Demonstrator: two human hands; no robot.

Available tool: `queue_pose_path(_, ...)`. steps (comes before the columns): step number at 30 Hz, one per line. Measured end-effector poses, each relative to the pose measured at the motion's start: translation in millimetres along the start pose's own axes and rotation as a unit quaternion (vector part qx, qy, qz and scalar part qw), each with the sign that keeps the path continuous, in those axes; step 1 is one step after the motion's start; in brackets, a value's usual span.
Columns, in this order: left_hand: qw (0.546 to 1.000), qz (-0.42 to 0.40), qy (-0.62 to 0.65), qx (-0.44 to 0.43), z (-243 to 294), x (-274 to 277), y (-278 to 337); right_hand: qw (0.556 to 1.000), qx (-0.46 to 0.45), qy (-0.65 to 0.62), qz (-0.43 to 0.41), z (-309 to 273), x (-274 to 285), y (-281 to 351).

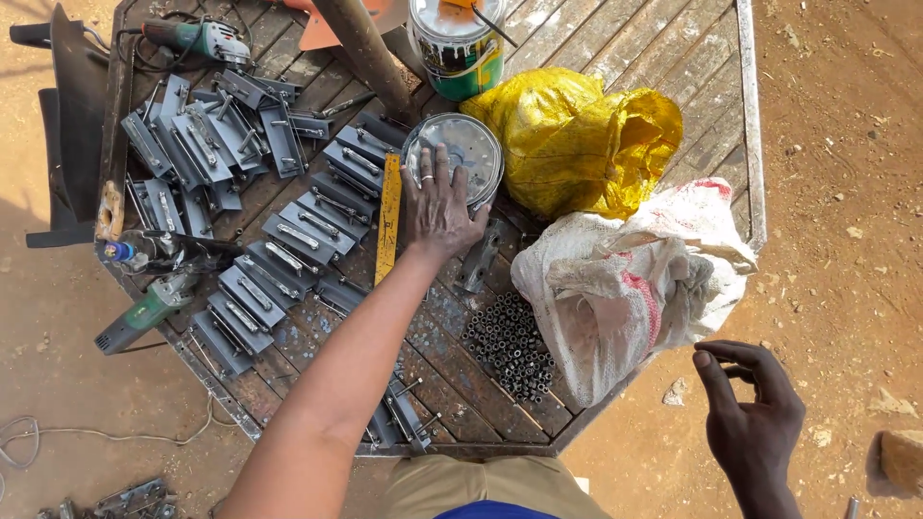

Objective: The person picks up dark metal bracket pieces from a wooden work table and inserts bolts through their holes, threading nuts and washers onto the bolt ends by hand. They briefly pour liquid from a green jug into a paint can, then resume fitting bolts into more brackets and set finished pieces on the table.

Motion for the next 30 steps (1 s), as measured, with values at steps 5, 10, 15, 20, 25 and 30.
queue_pose_path(5,1.0,-0.017,0.008,0.012,-3,4,-29,0.999,0.037,-0.019,0.002,-12,-10,-7)
queue_pose_path(10,0.989,-0.137,0.011,0.046,-3,37,-40,0.993,0.095,-0.068,0.005,-43,-27,-36)
queue_pose_path(15,0.994,-0.1,0.043,-0.002,-22,18,-42,0.979,0.145,-0.143,0.008,-93,-47,-81)
queue_pose_path(20,0.997,-0.077,0.019,0.009,-19,21,-37,0.961,0.189,-0.189,-0.063,-132,-120,-182)
queue_pose_path(25,0.997,-0.065,-0.007,0.039,-16,40,-24,0.966,0.205,-0.081,-0.136,-128,-237,-274)
queue_pose_path(30,0.994,-0.088,-0.003,0.061,-8,61,-21,0.972,0.111,0.035,-0.204,-120,-309,-311)
Point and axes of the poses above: each hand's wrist, its own y-axis away from the middle knuckle, its own x-axis out of the back of the hand, z = x × y, the point moved 1 cm from there along -y, towards the middle knuckle, and after that the axes turned 12 degrees about -z, right-handed, at the moved point
